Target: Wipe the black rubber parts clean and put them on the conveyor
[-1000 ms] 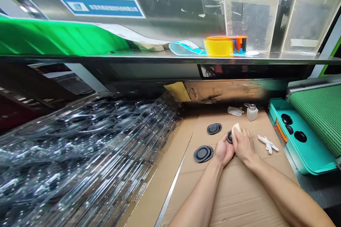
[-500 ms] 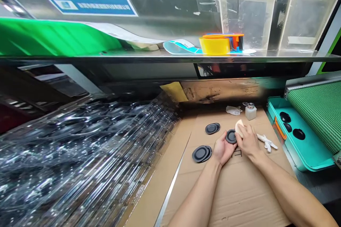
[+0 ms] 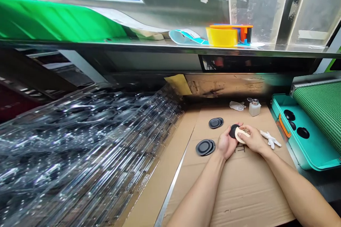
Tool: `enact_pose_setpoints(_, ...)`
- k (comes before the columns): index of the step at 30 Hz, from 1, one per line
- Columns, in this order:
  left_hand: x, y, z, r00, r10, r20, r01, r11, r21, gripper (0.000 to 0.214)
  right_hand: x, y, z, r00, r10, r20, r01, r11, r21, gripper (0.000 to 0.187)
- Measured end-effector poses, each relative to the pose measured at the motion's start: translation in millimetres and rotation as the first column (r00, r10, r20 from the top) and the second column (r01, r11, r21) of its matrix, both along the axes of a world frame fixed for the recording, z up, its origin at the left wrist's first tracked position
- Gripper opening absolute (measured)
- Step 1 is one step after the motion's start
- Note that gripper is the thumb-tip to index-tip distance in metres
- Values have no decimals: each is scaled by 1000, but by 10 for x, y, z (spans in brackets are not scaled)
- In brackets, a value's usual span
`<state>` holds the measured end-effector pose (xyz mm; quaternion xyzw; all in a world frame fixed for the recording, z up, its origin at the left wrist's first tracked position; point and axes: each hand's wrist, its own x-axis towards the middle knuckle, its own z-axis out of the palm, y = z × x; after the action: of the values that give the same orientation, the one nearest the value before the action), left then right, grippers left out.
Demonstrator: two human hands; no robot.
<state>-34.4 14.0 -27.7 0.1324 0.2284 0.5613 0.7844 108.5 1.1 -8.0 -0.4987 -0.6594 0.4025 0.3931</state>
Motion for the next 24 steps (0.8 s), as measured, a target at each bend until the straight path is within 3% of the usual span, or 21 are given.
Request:
enact_pose_setpoints(3, 38, -25, -4, 999, -45, -13, 46, 999, 20, 32, -65, 45, -99, 974, 7, -225, -25, 997, -76, 41)
enact_pose_setpoints(6, 37, -56, -6, 997, -63, -52, 63, 998, -7, 34, -80, 47, -98, 959, 38, -282, -93, 978, -187, 41)
enact_pose_setpoints(9, 20, -76, -6, 995, -66, -72, 63, 997, -40, 35, 25, 64, -50, 977, 100, -187, -149, 953, -265, 34)
enact_pose_setpoints(11, 24, -74, -9, 995, -63, -76, 61, 998, -28, 34, 116, 91, -33, 992, 87, -94, -108, 961, -255, 30)
enact_pose_setpoints(14, 56, -55, -19, 995, -32, -91, 33, 999, 11, 32, 150, 126, -46, 998, -55, 32, 59, 991, -123, 31)
enact_pose_setpoints(16, 71, -48, -25, 996, -21, -92, 22, 1000, 14, 33, 94, 138, -67, 994, -111, 25, 111, 994, -11, 33)
enact_pose_setpoints(18, 66, -54, -24, 996, -34, -85, 34, 999, -4, 35, 39, 148, -78, 999, -49, 2, 49, 999, 20, 32)
enact_pose_setpoints(22, 45, -78, -11, 995, -58, -84, 53, 997, -52, 39, 100, 155, -31, 984, 141, 109, -131, 987, -95, 26)
enact_pose_setpoints(24, 60, -75, -14, 995, -28, -100, 24, 999, -42, 38, 148, 126, 9, 976, 19, 216, -18, 1000, -8, 26)
